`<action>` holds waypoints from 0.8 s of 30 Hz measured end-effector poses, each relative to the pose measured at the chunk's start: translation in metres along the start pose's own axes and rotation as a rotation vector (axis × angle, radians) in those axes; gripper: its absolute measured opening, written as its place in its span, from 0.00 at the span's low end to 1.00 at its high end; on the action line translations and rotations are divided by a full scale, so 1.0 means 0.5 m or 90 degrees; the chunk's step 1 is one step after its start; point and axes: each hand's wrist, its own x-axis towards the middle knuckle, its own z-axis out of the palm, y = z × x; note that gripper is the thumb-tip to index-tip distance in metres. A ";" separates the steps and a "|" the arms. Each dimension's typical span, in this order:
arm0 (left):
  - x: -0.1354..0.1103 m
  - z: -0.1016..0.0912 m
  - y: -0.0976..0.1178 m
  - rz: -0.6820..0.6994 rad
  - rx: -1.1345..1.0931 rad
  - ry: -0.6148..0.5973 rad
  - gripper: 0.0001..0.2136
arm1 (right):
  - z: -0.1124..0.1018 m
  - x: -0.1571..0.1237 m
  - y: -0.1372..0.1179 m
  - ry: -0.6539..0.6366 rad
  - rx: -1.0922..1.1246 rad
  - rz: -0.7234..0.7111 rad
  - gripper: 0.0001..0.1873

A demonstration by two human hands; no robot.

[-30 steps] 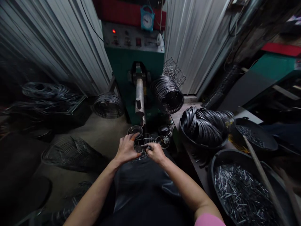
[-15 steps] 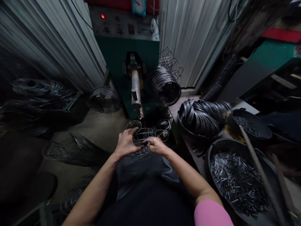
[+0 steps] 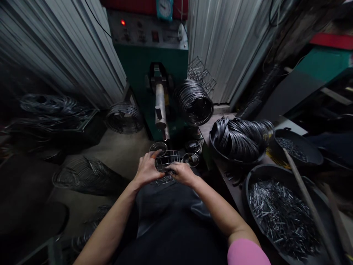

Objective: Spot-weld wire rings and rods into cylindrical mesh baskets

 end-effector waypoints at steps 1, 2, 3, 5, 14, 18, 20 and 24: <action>0.003 0.000 -0.001 -0.003 -0.001 -0.002 0.40 | 0.002 0.002 0.003 0.003 -0.005 -0.003 0.12; 0.007 0.001 -0.002 -0.007 -0.002 -0.005 0.40 | 0.004 0.004 0.006 0.004 -0.009 -0.007 0.11; 0.012 0.001 -0.004 -0.009 -0.003 -0.007 0.40 | 0.005 0.006 0.009 0.005 -0.014 -0.009 0.11; 0.024 0.003 -0.009 -0.009 -0.005 -0.010 0.39 | 0.006 0.014 0.016 -0.002 -0.030 -0.015 0.11; 0.077 0.016 -0.054 0.035 -0.055 0.018 0.39 | -0.001 0.064 0.033 -0.027 -0.100 -0.006 0.14; 0.094 0.016 -0.069 0.038 -0.067 0.023 0.39 | -0.009 0.087 0.029 -0.029 -0.126 -0.002 0.14; 0.106 0.012 -0.073 0.032 -0.076 0.027 0.39 | -0.016 0.101 0.029 -0.032 -0.137 0.001 0.15; 0.133 0.001 -0.073 0.013 -0.070 0.010 0.38 | -0.029 0.126 0.031 -0.018 -0.139 0.012 0.14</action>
